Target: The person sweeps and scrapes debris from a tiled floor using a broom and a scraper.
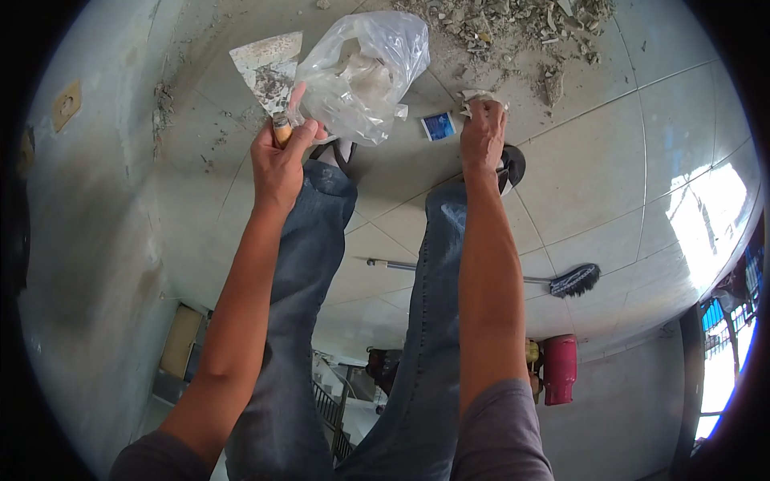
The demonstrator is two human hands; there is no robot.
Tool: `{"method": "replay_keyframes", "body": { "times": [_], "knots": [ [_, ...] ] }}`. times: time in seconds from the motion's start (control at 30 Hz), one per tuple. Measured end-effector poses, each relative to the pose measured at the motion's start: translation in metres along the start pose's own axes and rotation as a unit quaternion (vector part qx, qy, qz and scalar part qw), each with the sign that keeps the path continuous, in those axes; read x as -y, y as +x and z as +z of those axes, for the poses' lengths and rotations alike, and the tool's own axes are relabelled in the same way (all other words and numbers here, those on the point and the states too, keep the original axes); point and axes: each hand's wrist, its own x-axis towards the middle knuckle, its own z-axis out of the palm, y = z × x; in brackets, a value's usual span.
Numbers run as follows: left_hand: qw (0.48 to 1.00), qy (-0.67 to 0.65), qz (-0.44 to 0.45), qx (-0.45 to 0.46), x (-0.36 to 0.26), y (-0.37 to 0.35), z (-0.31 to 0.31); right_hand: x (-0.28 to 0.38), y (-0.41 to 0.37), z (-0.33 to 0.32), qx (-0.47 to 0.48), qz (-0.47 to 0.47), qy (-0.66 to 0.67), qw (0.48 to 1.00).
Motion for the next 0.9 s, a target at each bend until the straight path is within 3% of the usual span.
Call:
{"method": "replay_keyframes", "body": {
  "times": [0.17, 0.27, 0.4, 0.63, 0.73, 0.8, 0.9],
  "knots": [
    [1.000, -0.006, 0.001, -0.005, -0.004, -0.001, 0.003, 0.010, -0.005, -0.009, -0.019, 0.006, 0.090, 0.996],
    [1.000, -0.021, 0.005, 0.000, -0.003, 0.000, 0.004, 0.025, -0.018, -0.012, 0.079, -0.013, 0.104, 0.991],
    [1.000, -0.020, 0.009, 0.002, -0.002, 0.000, 0.006, 0.040, -0.036, 0.002, 0.172, -0.037, -0.015, 0.984],
    [1.000, 0.022, -0.007, 0.005, -0.002, -0.001, 0.000, 0.012, -0.042, 0.013, 0.172, -0.092, -0.014, 0.981],
    [1.000, 0.019, -0.002, -0.008, -0.002, -0.005, 0.002, 0.004, -0.045, 0.013, 0.071, -0.015, 0.093, 0.993],
    [1.000, 0.003, 0.004, -0.003, 0.000, -0.005, 0.002, 0.034, -0.035, -0.012, 0.042, 0.085, 0.202, 0.975],
    [1.000, 0.002, 0.006, -0.008, 0.010, -0.003, 0.002, 0.110, -0.012, -0.082, 0.058, 0.153, 0.438, 0.884]
  ]
}}
